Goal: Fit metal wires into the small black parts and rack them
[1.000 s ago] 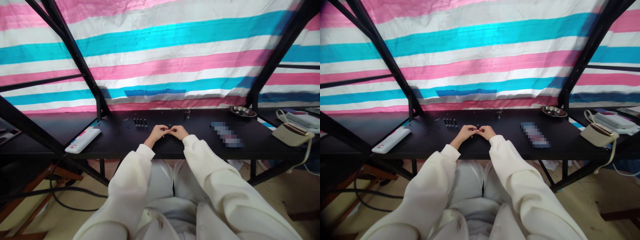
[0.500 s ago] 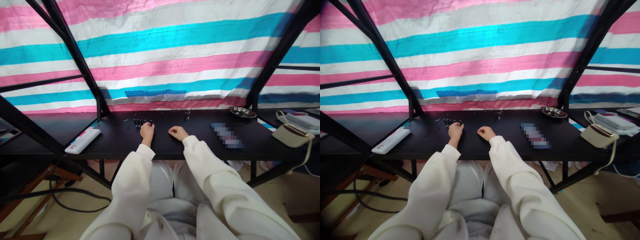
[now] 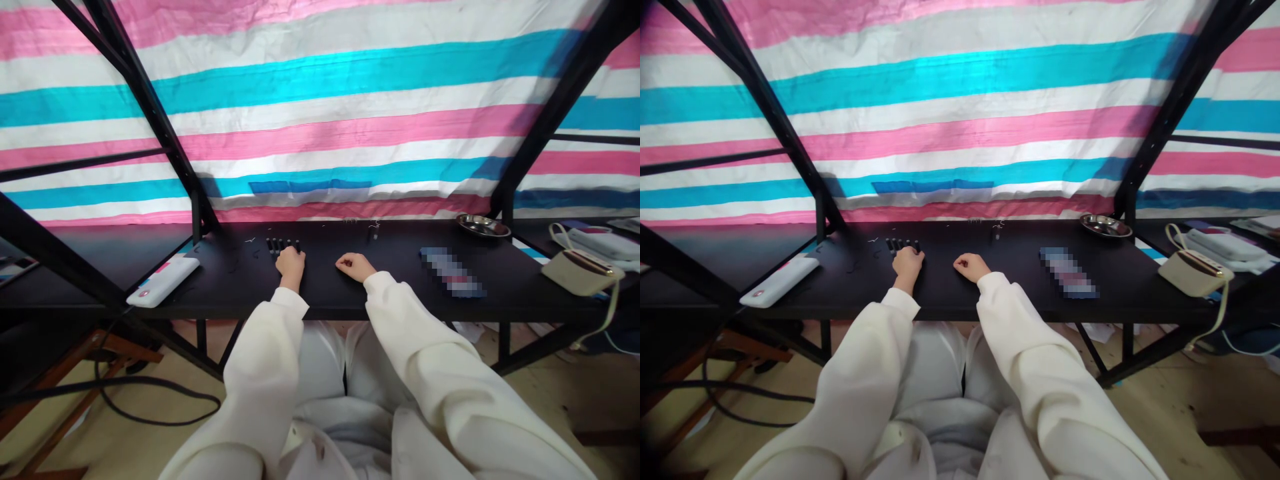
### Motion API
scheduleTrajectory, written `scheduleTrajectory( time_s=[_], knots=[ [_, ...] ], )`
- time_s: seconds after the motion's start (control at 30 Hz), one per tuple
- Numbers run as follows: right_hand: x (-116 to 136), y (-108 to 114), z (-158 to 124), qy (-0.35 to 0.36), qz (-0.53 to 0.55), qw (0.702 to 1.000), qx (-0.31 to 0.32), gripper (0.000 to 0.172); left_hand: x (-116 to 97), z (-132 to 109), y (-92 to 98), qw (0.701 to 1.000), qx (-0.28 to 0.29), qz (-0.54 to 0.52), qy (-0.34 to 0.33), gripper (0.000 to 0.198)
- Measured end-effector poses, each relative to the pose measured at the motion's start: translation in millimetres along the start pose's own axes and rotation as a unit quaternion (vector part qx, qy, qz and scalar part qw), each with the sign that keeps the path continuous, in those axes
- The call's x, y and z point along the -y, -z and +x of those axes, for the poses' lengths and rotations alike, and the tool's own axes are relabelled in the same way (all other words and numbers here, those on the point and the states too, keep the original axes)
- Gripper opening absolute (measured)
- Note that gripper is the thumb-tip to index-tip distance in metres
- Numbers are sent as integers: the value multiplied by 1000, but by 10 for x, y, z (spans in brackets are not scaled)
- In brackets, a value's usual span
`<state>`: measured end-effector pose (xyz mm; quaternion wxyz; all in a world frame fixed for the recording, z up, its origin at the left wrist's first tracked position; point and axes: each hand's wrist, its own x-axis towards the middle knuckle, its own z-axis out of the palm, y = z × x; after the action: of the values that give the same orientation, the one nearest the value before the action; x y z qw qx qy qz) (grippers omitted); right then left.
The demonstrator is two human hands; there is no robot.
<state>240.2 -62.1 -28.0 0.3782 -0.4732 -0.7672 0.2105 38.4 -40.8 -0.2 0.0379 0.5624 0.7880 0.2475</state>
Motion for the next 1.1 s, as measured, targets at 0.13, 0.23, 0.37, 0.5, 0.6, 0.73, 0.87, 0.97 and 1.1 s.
scheduleTrajectory(
  time_s=[0.13,0.23,0.37,0.5,0.6,0.73,0.87,0.97,1.1],
  knots=[
    [19,6,-2,1,-8,1000,3,14,9,-4,6,1000,1,5,-4,26],
    [8,23,-3,-9,-36,999,-16,14,23,-15,19,1000,2,10,-5,28],
    [-94,124,20,-143,-122,978,-91,15,15,-63,13,998,-3,3,-69,31],
    [-311,360,117,-244,-201,944,-92,16,-51,-153,-34,980,8,-46,-194,35],
    [-502,577,232,-307,-227,922,-58,33,-92,-200,-64,971,24,-75,-228,36],
    [-691,756,381,-351,-230,905,-70,47,-101,-211,-68,969,28,-96,-228,35],
    [-767,742,503,-360,-218,903,-89,51,-98,-227,-60,965,42,-103,-238,35],
    [-789,674,581,-363,-216,901,-98,50,-95,-249,-77,963,46,-106,-243,35],
    [-805,578,653,-350,-213,904,-119,42,-90,-257,-112,959,37,-110,-257,34]
  ],
)
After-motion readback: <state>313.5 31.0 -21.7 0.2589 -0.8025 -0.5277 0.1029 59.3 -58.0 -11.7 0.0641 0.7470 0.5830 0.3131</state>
